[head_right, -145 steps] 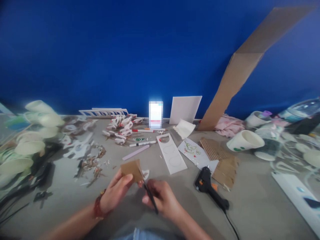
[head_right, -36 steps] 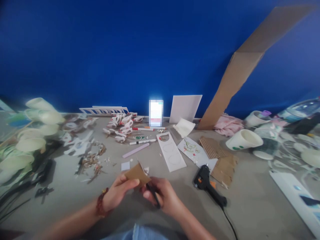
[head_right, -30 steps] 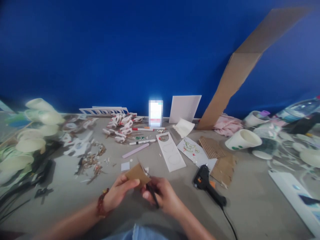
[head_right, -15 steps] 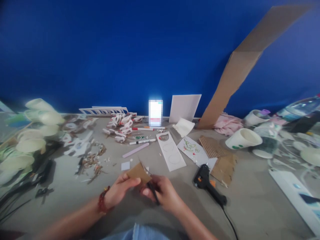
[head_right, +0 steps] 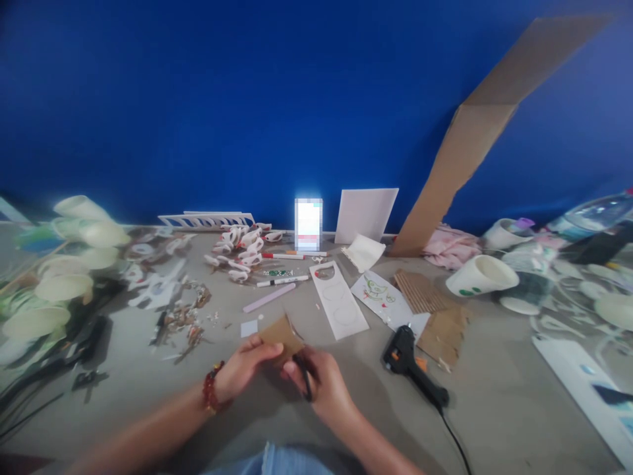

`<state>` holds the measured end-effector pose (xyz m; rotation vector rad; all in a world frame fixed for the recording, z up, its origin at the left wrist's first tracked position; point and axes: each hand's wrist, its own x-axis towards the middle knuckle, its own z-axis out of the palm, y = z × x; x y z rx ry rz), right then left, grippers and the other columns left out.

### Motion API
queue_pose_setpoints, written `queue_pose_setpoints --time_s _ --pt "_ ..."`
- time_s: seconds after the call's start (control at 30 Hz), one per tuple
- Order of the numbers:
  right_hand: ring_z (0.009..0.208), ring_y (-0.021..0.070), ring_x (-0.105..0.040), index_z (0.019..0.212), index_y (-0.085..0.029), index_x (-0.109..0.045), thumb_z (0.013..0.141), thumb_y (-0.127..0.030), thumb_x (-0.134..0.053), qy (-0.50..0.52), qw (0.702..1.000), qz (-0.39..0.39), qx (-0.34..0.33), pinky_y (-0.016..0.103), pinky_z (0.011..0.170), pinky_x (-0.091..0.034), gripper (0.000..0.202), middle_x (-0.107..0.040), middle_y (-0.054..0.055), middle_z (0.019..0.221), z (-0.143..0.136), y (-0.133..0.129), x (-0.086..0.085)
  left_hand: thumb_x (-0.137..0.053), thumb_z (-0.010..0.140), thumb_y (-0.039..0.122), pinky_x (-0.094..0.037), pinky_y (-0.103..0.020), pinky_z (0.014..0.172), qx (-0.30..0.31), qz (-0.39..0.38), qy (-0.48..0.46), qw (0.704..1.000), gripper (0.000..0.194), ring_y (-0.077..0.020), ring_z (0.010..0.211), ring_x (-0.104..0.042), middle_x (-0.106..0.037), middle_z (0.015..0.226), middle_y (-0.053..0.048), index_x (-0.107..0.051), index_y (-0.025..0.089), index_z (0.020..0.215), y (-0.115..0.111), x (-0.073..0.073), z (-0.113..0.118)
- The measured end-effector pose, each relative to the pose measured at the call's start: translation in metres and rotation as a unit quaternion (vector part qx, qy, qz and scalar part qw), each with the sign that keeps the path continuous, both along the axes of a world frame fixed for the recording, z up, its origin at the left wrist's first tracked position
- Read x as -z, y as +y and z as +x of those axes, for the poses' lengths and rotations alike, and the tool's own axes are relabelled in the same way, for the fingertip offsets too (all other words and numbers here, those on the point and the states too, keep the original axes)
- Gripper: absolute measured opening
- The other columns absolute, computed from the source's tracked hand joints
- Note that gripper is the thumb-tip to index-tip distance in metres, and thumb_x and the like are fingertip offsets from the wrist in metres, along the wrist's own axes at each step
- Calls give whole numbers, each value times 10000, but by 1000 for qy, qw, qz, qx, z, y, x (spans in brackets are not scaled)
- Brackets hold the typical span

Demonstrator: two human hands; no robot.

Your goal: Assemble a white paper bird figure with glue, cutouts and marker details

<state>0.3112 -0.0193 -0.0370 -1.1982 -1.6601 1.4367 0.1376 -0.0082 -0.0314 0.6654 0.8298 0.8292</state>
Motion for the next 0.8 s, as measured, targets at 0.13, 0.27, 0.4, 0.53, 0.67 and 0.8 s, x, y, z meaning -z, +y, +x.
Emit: queue_pose_setpoints --time_s 0.13,0.27,0.4,0.53,0.67,0.8 --pt "499 129 -499 716 -143 -630 848 -694 -460 -25 1000 -6 15 229 480 -353 592 -596 35 588 -1 -1 2 -722 750 362 -485 -239 623 -13 -1 7 1000 253 -134 573 -605 -681 619 -30 -737 113 796 2 1 0" --pt "505 131 -512 717 -140 -634 860 -677 -460 -25 999 -8 21 230 485 -357 582 -607 39 592 0 -2 6 -712 759 362 -481 -234 614 -8 -17 12 1000 259 -132 570 -608 -679 603 -33 -737 106 790 1 0 1" --pt "533 127 -519 719 -142 -618 881 -651 -455 -2 1000 -27 14 228 503 -362 558 -624 43 634 0 2 6 -692 771 377 -469 -227 593 2 -17 17 1000 287 -136 581 -614 -687 605 -52 -722 99 709 -1 -1 0" --pt "508 105 -484 792 -139 -605 801 -708 -531 87 993 -75 -27 220 482 -361 574 -618 32 690 2 7 1 -697 772 365 -463 -219 569 -22 28 25 999 263 -126 574 -606 -682 623 -39 -693 107 718 1 -7 -5" --pt "534 111 -498 808 -138 -584 773 -710 -570 134 984 -98 -68 228 518 -372 574 -609 24 669 8 12 -9 -703 775 344 -478 -240 558 -47 93 30 994 248 -133 548 -621 -690 674 -32 -642 123 867 5 -15 -14" --pt "554 126 -503 724 -145 -557 753 -725 -578 107 983 -100 -112 242 550 -365 581 -565 9 592 14 13 -15 -664 804 349 -475 -251 525 -94 136 73 983 306 -125 489 -594 -678 670 -16 -582 136 1007 7 -20 -21"
